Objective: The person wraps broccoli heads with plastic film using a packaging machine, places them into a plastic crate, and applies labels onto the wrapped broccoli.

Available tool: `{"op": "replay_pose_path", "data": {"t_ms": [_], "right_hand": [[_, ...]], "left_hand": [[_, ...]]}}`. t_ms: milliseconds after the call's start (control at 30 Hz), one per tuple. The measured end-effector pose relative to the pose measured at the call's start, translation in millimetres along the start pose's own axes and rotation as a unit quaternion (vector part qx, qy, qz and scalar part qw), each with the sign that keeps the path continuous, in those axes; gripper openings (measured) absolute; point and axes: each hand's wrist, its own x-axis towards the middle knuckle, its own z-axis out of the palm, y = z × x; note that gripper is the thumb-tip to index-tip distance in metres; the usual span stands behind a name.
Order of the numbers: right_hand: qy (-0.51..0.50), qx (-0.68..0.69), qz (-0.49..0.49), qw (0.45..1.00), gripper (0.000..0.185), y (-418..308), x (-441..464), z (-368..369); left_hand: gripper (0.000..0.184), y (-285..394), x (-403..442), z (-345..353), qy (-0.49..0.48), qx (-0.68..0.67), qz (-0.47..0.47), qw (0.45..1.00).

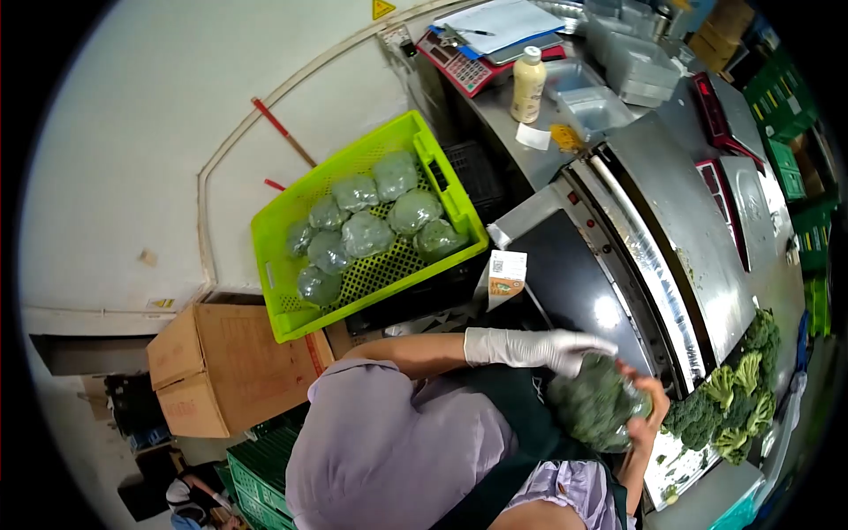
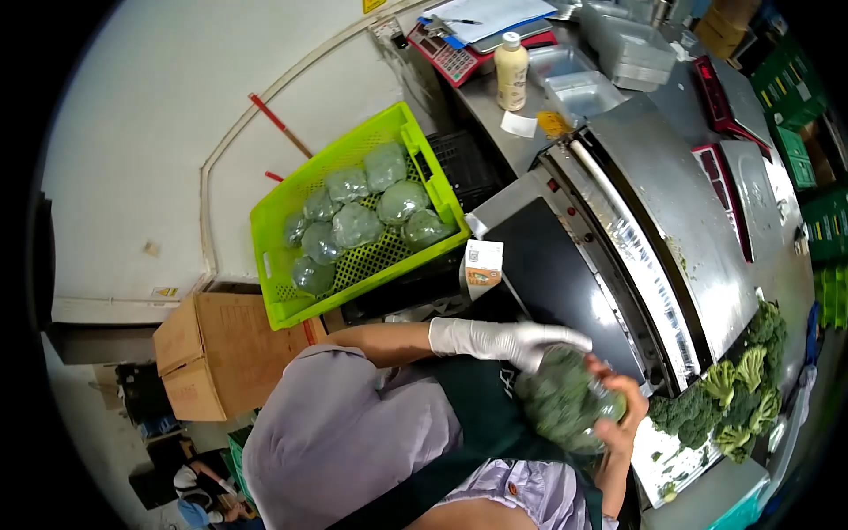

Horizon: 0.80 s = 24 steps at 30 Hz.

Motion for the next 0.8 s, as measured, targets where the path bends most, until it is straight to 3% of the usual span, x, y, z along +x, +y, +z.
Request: {"op": "replay_pose_path", "data": {"t_ms": [67,100,133,167,233,267,333,400,467,533,600,667,733,800], "right_hand": [[0.053,0.019,0.028,0.998,0.063,15,11,1],[0.05,-0.011,0.03,0.998,0.063,13,22,3],[0.049,-0.039,0.03,0.998,0.063,8,36,10],[0.046,0.021,0.052,0.997,0.063,3,51,24],[0.043,-0.045,0.075,0.995,0.069,6,72,33],[0.0,-0.093,0.05,0.994,0.074,-11,84,56],[-0.037,-0.037,-0.031,0.998,0.074,-5,103,84],[-0.056,-0.043,-0.003,0.998,0.069,-5,105,87],[-0.067,-0.089,0.043,0.993,0.06,-2,101,78],[-0.056,-0.065,0.098,0.991,0.056,3,93,72],[-0.049,-0.028,0.143,0.988,0.053,17,85,63],[-0.041,0.009,0.183,0.982,0.05,30,78,60],[-0.058,0.011,0.231,0.971,0.044,37,73,60],[-0.087,-0.029,0.254,0.963,0.04,38,71,66]], "left_hand": [[0.089,-2,-6,16,0.064,0.027,0.066,0.995],[0.088,-6,-6,16,0.132,0.018,0.047,0.99],[0.083,0,-8,17,0.166,0.011,0.068,0.984],[0.079,3,-12,13,0.204,0.018,0.081,0.975],[0.069,15,-24,5,0.261,0.004,0.118,0.958],[0.067,19,-34,-2,0.275,0.015,0.15,0.949],[0.067,22,-61,-20,0.32,0.034,0.186,0.928],[0.062,36,-98,-25,0.417,-0.029,0.227,0.88],[0.061,48,-153,-43,0.521,-0.002,0.239,0.82],[0.054,40,-231,-95,0.576,0.139,0.198,0.781],[0.052,56,-277,-98,0.607,0.199,0.101,0.763],[0.054,51,-315,-120,0.646,0.194,-0.013,0.738],[0.051,55,-322,-130,0.624,0.164,-0.082,0.759],[0.048,64,-313,-129,0.675,0.116,-0.15,0.714]]}}
